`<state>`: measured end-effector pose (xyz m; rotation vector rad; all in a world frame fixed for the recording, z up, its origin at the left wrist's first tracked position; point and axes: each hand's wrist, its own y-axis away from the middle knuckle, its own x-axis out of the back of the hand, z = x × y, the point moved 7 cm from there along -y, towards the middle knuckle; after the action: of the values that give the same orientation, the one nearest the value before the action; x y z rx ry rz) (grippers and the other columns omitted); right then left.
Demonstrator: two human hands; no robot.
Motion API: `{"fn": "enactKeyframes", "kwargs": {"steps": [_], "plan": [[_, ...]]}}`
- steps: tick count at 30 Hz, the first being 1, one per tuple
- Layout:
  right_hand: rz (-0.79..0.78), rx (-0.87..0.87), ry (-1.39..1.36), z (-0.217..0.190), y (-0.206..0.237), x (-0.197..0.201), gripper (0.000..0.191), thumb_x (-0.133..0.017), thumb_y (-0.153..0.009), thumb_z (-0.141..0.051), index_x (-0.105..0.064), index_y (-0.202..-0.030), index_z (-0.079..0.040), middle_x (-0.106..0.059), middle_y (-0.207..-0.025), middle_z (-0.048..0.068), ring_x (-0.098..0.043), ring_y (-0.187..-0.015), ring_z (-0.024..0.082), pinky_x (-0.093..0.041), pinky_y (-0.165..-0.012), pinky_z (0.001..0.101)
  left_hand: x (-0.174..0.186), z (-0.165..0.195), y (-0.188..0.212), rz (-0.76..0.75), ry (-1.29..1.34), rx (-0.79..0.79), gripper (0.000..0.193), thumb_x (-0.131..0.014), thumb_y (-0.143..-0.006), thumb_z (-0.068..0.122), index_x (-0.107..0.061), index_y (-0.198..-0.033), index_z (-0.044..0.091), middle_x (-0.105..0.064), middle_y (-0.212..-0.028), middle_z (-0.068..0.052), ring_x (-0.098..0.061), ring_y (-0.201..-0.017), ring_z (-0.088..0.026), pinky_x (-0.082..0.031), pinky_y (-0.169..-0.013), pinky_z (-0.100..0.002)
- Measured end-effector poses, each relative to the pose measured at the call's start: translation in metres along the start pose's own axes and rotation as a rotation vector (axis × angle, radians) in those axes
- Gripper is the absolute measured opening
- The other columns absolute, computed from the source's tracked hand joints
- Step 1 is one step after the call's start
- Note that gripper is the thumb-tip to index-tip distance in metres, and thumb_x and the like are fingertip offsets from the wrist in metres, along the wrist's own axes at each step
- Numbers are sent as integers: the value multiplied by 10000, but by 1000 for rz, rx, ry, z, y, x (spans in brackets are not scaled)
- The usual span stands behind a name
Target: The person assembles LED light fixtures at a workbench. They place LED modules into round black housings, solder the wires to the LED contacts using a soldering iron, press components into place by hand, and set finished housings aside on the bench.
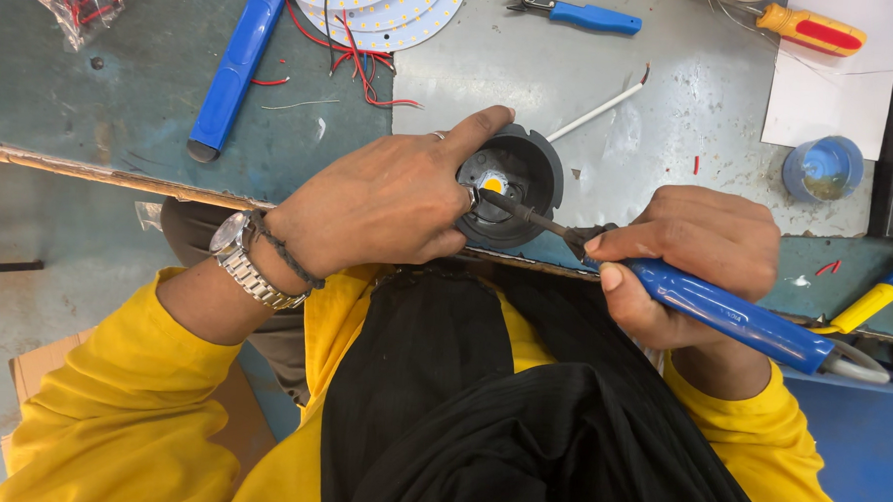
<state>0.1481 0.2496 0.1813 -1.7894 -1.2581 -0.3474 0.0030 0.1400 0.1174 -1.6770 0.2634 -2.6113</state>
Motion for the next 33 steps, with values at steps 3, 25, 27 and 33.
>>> {"fn": "enactKeyframes", "kwargs": {"steps": [3,25,27,33], "plan": [[-5,-2,6,0,-1,0,155,-684,-860,-179,-699,-827,-28,-639,-665,87,-572,-541,198,-406,-490,273,1,0,0,-3,8,6,266,-772,-675,173,-686,-701,-78,-427,-1510,-294,-690,-758,-408,-570,-709,-480],[74,-27,24,-5,1,23,185,-679,-884,-192,-704,-853,-12,-618,-661,80,-598,-524,182,-417,-506,261,3,0,-2,-39,-9,12,254,-768,-654,175,-682,-622,-62,-431,-1512,-280,-690,-763,-384,-569,-733,-481],[81,-37,28,-3,4,27,195,-683,-908,-196,-701,-878,-3,-628,-668,88,-609,-538,182,-423,-521,252,4,0,-2,-33,-7,2,261,-772,-653,182,-682,-615,-60,-432,-1507,-281,-691,-765,-380,-569,-729,-480],[69,-36,25,-1,6,22,180,-680,-872,-180,-702,-854,-2,-637,-680,89,-594,-513,171,-411,-501,252,2,0,-1,-16,-14,-2,262,-775,-653,185,-687,-640,-62,-434,-1502,-283,-689,-771,-374,-571,-735,-474]]}}
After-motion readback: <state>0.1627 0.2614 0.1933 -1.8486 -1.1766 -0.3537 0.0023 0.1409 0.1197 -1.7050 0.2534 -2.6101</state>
